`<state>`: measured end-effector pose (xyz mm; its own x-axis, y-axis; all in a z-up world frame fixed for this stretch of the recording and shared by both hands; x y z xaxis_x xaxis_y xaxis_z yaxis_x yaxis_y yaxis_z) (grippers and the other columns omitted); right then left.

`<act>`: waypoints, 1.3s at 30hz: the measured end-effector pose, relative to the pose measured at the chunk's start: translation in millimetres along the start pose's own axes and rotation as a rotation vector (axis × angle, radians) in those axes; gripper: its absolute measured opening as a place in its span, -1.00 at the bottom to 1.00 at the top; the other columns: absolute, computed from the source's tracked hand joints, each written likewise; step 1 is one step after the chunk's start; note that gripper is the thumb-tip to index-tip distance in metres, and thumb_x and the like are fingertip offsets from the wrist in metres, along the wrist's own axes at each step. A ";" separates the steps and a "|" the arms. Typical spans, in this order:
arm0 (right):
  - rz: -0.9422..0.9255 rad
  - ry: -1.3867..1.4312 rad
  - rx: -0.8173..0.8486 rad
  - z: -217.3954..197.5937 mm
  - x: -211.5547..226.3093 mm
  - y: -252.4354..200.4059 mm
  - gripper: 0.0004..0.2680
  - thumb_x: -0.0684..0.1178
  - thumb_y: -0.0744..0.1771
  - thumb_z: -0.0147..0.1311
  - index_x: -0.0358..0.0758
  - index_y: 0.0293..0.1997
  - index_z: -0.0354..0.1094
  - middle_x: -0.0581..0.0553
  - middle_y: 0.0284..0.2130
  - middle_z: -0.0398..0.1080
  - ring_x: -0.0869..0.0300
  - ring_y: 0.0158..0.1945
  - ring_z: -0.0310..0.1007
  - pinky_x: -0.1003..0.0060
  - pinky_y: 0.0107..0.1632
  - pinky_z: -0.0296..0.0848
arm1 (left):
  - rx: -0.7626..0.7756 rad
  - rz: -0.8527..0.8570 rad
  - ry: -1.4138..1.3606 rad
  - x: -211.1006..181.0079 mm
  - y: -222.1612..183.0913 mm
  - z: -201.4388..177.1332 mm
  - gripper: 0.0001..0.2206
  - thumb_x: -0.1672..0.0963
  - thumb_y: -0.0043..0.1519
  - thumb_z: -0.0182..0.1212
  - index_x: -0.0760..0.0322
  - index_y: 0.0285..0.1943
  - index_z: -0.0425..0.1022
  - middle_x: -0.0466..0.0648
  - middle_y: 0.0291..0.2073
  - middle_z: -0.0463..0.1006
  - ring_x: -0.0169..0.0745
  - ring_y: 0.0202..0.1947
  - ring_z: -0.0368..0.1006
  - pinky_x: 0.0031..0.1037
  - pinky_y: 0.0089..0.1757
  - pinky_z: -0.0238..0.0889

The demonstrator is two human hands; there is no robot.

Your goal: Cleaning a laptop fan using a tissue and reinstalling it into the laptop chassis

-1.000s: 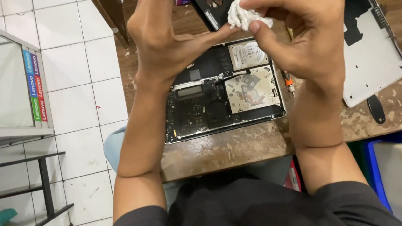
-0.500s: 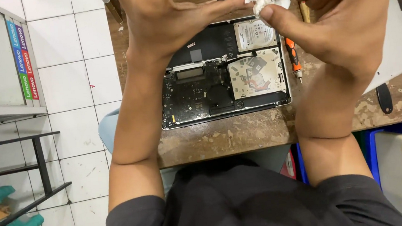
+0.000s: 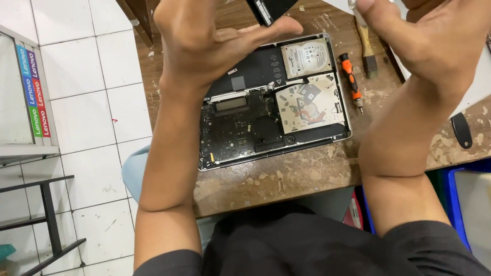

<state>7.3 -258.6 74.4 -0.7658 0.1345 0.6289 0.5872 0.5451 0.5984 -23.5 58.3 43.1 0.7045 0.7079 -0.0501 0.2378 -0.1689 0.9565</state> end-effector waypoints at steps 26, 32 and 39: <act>-0.074 -0.154 -0.393 52.6 -7.5 28.3 -0.75 -0.49 0.50 0.46 -0.46 -0.07 0.34 -0.21 -0.46 0.15 0.12 -0.45 0.11 0.16 -0.40 0.08 | 0.017 -0.153 -0.101 -10.5 -1.4 15.5 -0.14 -0.17 0.10 1.01 0.37 0.21 0.43 0.01 -0.02 0.62 -0.13 -0.17 0.64 -0.35 -0.15 0.68; -0.280 -0.049 -0.210 29.7 11.9 32.2 -0.86 -0.51 0.58 0.16 -0.67 0.22 0.24 -0.61 -0.19 0.37 -0.44 -0.12 0.72 -0.22 -0.09 0.77 | 0.019 -0.142 -0.093 -6.6 2.7 6.5 -0.14 -0.13 0.07 1.08 0.39 0.17 0.45 -0.01 -0.04 0.60 -0.11 -0.19 0.61 -0.31 -0.11 0.59; -0.157 -0.098 -0.071 52.9 22.9 39.7 -0.91 -0.35 0.49 0.40 -0.58 0.05 0.54 -0.43 -0.09 0.58 0.01 -0.14 0.57 0.22 -0.12 0.59 | 0.055 -0.095 -0.216 -2.8 8.7 2.1 -0.26 -0.08 0.23 0.89 0.44 0.26 0.44 0.08 0.09 0.61 0.05 0.08 0.65 -0.19 0.10 0.59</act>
<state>-0.8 -190.0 86.3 -0.8691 0.1344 0.4761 0.4733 0.5061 0.7210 -22.0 53.4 51.0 0.8024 0.5605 -0.2046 0.3413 -0.1499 0.9279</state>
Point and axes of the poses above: each hand's wrist, its own y-axis towards the middle knuckle, its own z-axis out of the palm, x = y × z, the point moved 1 cm from there along y, towards the middle knuckle
